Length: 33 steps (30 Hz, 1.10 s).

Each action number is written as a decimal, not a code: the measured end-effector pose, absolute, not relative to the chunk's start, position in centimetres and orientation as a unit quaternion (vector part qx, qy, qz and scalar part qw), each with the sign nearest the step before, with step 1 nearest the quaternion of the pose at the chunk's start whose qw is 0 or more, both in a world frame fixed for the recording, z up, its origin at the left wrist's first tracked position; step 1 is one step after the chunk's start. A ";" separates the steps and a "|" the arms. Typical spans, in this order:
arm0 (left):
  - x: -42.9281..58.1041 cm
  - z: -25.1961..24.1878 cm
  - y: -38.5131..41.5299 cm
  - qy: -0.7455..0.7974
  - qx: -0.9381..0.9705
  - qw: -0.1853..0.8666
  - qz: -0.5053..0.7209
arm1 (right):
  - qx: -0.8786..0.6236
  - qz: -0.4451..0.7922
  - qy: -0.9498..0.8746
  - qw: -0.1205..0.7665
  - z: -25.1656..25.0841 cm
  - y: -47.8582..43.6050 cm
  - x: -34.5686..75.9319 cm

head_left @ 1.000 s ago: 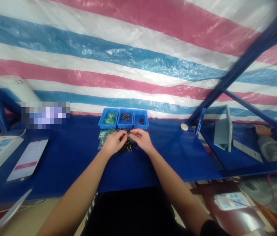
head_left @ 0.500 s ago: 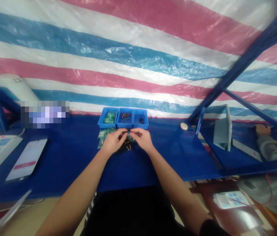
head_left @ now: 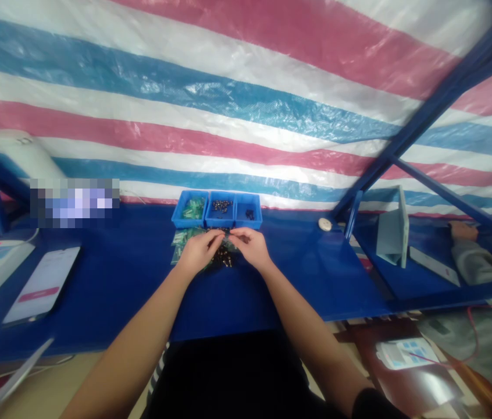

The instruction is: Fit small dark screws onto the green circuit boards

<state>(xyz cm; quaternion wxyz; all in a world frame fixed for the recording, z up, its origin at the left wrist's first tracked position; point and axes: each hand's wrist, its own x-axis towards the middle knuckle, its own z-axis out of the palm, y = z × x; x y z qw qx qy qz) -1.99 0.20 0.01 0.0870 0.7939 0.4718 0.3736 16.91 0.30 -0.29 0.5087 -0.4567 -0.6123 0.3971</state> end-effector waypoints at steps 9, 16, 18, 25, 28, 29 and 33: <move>-1.9 -0.1 0.3 0.476 0.783 0.087 0.391 | -0.454 0.402 -0.616 0.503 -0.3 0.3 16.8; -2.0 0.1 0.2 0.483 0.785 0.103 0.374 | -0.450 0.417 -0.604 0.508 -0.5 0.3 16.8; -1.9 0.2 0.1 0.489 0.779 0.114 0.375 | -0.450 0.422 -0.600 0.509 -0.4 0.3 16.9; -2.0 -0.2 0.3 0.479 0.777 0.103 0.397 | -0.448 0.428 -0.602 0.504 -0.4 0.2 16.8; -2.0 -0.2 0.4 0.476 0.782 0.106 0.387 | -0.445 0.430 -0.604 0.502 -0.4 0.2 16.8; -2.0 -0.1 0.4 0.476 0.783 0.109 0.385 | -0.444 0.430 -0.604 0.503 -0.4 0.2 16.8; -1.9 0.1 0.2 0.488 0.774 0.127 0.383 | -0.435 0.433 -0.596 0.518 -0.5 0.4 16.9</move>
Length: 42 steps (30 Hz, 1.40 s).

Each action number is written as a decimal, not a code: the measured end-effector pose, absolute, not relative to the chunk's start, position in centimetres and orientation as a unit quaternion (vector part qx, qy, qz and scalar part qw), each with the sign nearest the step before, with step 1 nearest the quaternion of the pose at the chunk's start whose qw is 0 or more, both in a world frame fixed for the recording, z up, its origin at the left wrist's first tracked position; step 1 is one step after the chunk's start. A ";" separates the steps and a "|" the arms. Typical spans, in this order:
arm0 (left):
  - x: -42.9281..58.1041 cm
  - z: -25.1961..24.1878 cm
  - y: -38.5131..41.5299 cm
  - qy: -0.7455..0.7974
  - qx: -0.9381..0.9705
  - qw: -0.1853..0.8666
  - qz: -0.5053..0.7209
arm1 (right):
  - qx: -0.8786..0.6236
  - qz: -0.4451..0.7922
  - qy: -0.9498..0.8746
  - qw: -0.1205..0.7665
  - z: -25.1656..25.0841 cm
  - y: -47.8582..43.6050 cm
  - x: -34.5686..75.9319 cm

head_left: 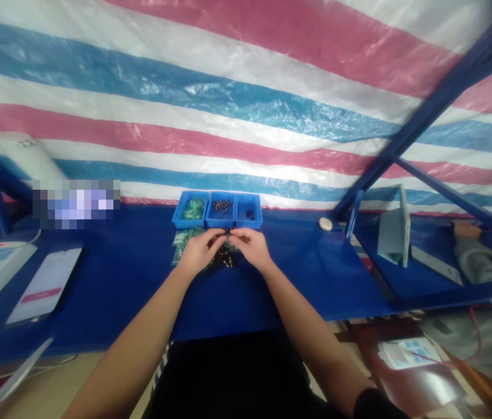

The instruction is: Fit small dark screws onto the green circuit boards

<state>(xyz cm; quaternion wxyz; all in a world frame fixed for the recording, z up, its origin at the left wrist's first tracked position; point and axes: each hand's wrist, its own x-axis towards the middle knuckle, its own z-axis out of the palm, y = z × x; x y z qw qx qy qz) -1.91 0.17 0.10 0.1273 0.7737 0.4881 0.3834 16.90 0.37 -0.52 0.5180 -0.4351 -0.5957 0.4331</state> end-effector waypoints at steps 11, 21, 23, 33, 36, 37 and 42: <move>-2.0 0.2 0.2 0.477 0.780 0.118 0.388 | -0.429 0.441 -0.593 0.520 -0.4 0.2 16.8; -1.8 0.5 -0.1 0.484 0.770 0.129 0.396 | -0.426 0.449 -0.582 0.528 -0.5 0.4 16.9; -1.7 0.3 0.0 0.487 0.764 0.130 0.402 | -0.428 0.446 -0.584 0.526 -0.5 0.4 16.9; -2.0 -0.1 0.4 0.485 0.775 0.146 0.378 | -0.421 0.456 -0.592 0.515 -0.1 0.1 16.7; -2.0 0.0 0.3 0.489 0.775 0.146 0.374 | -0.419 0.458 -0.590 0.516 0.1 0.0 16.7; -2.0 0.1 0.2 0.489 0.774 0.147 0.375 | -0.422 0.456 -0.589 0.517 0.1 0.0 16.7; -1.8 0.0 0.2 0.487 0.764 0.157 0.393 | -0.423 0.460 -0.578 0.525 0.0 0.2 16.9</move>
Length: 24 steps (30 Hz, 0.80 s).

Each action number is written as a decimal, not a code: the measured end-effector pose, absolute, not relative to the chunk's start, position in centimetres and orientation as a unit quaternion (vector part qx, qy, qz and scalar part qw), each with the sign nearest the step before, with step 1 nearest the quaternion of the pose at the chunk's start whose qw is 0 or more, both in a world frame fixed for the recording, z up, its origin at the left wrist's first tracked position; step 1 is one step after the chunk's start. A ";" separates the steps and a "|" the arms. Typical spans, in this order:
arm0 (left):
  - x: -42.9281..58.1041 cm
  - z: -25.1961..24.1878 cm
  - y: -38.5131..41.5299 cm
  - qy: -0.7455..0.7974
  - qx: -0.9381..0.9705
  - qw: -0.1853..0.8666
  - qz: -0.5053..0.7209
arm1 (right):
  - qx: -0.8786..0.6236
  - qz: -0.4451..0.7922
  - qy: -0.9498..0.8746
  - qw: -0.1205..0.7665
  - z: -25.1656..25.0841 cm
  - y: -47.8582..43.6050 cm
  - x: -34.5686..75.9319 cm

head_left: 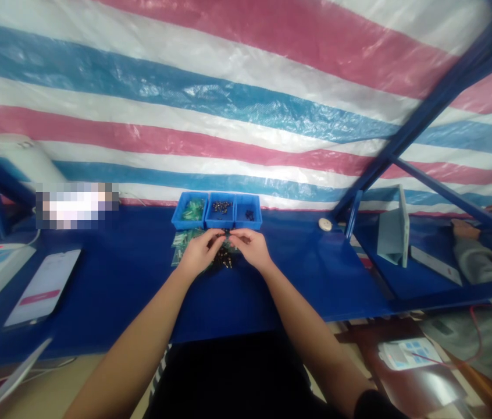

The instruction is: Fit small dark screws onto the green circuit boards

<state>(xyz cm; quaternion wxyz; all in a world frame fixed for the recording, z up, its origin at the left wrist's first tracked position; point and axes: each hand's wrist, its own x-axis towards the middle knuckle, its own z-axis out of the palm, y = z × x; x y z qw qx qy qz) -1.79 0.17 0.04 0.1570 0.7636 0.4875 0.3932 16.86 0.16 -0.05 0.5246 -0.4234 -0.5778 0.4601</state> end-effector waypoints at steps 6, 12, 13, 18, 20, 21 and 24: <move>-1.8 0.0 0.3 0.489 0.767 0.141 0.392 | -0.429 0.448 -0.584 0.524 -0.2 0.2 16.8; -1.9 0.3 0.1 0.494 0.772 0.140 0.376 | -0.437 0.427 -0.600 0.517 -0.1 0.0 16.6; -1.9 0.3 0.1 0.492 0.772 0.139 0.377 | -0.438 0.424 -0.602 0.515 -0.1 0.0 16.7; -1.7 0.4 -0.1 0.484 0.770 0.148 0.388 | -0.433 0.432 -0.596 0.520 -0.3 0.3 16.9; -1.7 0.4 -0.1 0.481 0.769 0.151 0.394 | -0.431 0.431 -0.595 0.523 -0.2 0.3 16.9; -1.7 0.4 -0.1 0.478 0.769 0.150 0.397 | -0.431 0.430 -0.596 0.524 -0.2 0.3 16.9; -1.7 0.5 -0.1 0.472 0.768 0.144 0.408 | -0.427 0.435 -0.595 0.524 -0.1 0.2 16.9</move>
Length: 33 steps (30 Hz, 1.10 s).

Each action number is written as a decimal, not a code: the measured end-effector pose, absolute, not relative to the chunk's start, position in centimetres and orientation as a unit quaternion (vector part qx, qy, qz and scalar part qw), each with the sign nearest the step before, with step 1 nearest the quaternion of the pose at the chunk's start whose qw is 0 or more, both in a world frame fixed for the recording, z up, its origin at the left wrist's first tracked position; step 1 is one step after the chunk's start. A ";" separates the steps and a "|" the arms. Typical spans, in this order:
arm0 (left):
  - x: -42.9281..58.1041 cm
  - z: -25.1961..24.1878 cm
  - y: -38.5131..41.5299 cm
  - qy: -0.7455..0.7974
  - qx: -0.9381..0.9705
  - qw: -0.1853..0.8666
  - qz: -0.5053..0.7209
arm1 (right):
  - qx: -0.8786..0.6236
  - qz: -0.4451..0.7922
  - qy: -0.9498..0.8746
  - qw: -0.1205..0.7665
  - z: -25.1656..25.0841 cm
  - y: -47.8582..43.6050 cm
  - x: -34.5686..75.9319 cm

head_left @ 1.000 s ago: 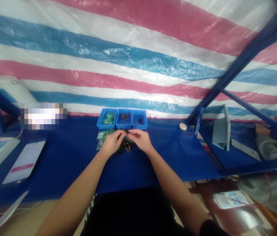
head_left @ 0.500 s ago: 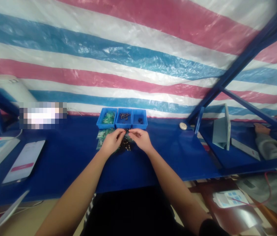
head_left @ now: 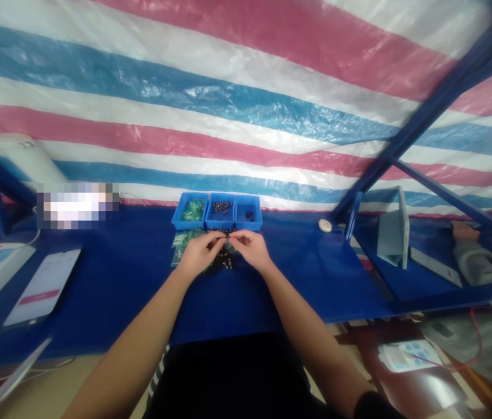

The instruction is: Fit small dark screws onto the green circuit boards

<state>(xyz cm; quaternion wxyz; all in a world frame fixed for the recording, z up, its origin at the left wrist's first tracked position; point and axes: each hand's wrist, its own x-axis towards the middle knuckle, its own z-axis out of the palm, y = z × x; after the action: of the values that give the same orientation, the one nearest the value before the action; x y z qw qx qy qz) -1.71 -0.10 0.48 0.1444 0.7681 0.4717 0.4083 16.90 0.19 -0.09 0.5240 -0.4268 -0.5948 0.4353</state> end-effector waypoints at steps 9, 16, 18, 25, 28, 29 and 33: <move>-1.9 0.7 -0.2 0.473 0.781 0.145 0.382 | -0.437 0.482 -0.551 0.523 0.3 0.3 17.0; -2.0 0.3 -0.1 0.492 0.760 0.124 0.406 | -0.461 0.523 -0.405 0.591 -0.3 1.8 17.8; -2.1 0.2 0.0 0.494 0.757 0.124 0.409 | -0.451 0.525 -0.395 0.604 -0.5 2.2 18.0; -2.0 0.1 -0.1 0.499 0.759 0.115 0.403 | -0.451 0.506 -0.433 0.594 -0.9 3.5 18.7; -2.0 0.2 -0.1 0.496 0.760 0.115 0.403 | -0.435 0.521 -0.426 0.598 -0.9 3.8 18.9; -2.1 0.2 -0.1 0.494 0.761 0.116 0.405 | -0.431 0.525 -0.421 0.601 -0.9 3.8 18.9; -2.1 0.3 0.0 0.499 0.760 0.117 0.399 | -0.446 0.511 -0.427 0.598 -0.6 3.4 19.1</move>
<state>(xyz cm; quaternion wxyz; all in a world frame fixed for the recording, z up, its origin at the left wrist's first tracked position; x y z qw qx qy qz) -2.09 -0.02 0.28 0.1167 0.7604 0.4987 0.3993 19.06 3.38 -0.57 0.5979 -0.4457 -0.4272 0.5112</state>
